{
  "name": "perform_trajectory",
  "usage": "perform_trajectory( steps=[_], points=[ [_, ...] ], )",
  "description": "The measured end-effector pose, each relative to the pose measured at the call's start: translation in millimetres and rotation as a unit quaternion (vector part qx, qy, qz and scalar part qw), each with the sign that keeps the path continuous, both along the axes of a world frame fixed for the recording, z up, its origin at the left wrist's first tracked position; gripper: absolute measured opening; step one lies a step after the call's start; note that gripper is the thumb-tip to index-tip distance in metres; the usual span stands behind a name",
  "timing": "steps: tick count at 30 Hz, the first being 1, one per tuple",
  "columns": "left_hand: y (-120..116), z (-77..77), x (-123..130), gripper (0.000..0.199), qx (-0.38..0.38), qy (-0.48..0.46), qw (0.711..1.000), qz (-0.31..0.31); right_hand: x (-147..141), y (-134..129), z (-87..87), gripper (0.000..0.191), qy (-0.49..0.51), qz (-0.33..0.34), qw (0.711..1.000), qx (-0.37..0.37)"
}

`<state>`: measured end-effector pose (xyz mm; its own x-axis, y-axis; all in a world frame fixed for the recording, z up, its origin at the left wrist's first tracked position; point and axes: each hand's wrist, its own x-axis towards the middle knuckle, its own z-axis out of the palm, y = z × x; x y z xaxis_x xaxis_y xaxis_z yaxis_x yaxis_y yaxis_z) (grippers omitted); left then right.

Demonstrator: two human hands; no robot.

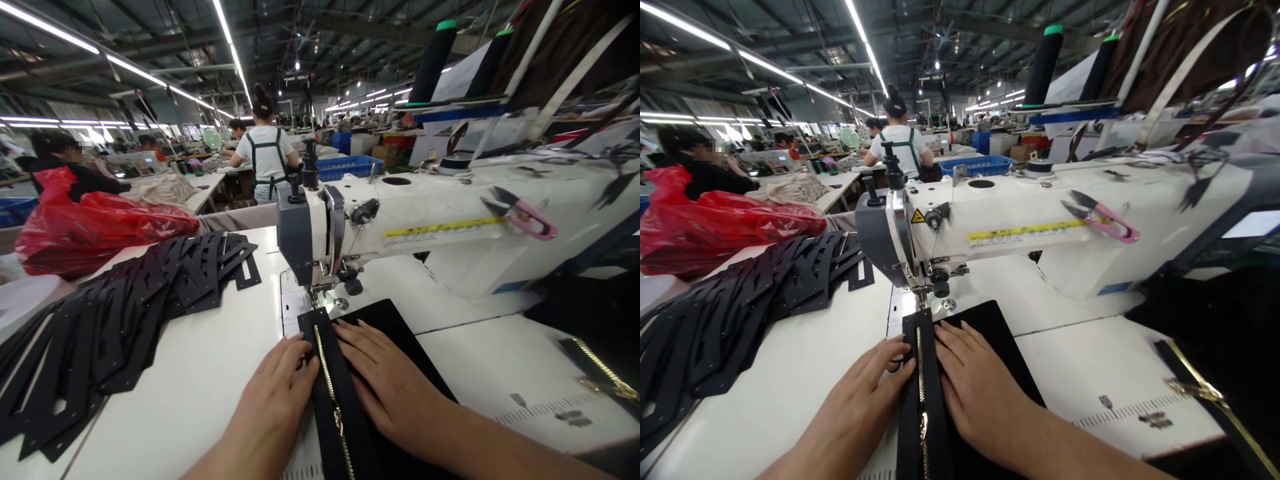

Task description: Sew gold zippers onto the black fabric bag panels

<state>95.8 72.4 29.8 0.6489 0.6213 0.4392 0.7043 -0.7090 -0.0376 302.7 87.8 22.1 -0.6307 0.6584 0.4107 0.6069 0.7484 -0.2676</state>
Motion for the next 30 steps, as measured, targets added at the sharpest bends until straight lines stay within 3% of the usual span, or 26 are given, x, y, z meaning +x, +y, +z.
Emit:
perform_trajectory(
  steps=[8, 16, 21, 27, 30],
  points=[
    [11, -9.3, -15, 0.034, -0.036, 0.039, 0.998, -0.034, -3, 0, 1.4, 0.051, -0.018, -0.025, 0.999, -0.028],
    [16, -7.7, -18, 0.036, -0.01, 0.069, 0.997, -0.039, -11, 3, 12.4, 0.048, -0.038, -0.037, 0.994, -0.1],
    [20, -4.2, -23, 0.043, -0.013, 0.089, 0.995, -0.037, -8, 3, 11.6, 0.049, -0.016, -0.031, 0.995, -0.095],
    [26, -16.3, -38, 0.048, 0.026, 0.1, 0.992, -0.065, -8, 2, 10.8, 0.048, -0.006, -0.041, 0.996, -0.081],
    [28, -15.2, -37, 0.045, 0.031, 0.102, 0.991, -0.078, -6, 3, 12.6, 0.048, -0.006, -0.038, 0.996, -0.08]
  ],
)
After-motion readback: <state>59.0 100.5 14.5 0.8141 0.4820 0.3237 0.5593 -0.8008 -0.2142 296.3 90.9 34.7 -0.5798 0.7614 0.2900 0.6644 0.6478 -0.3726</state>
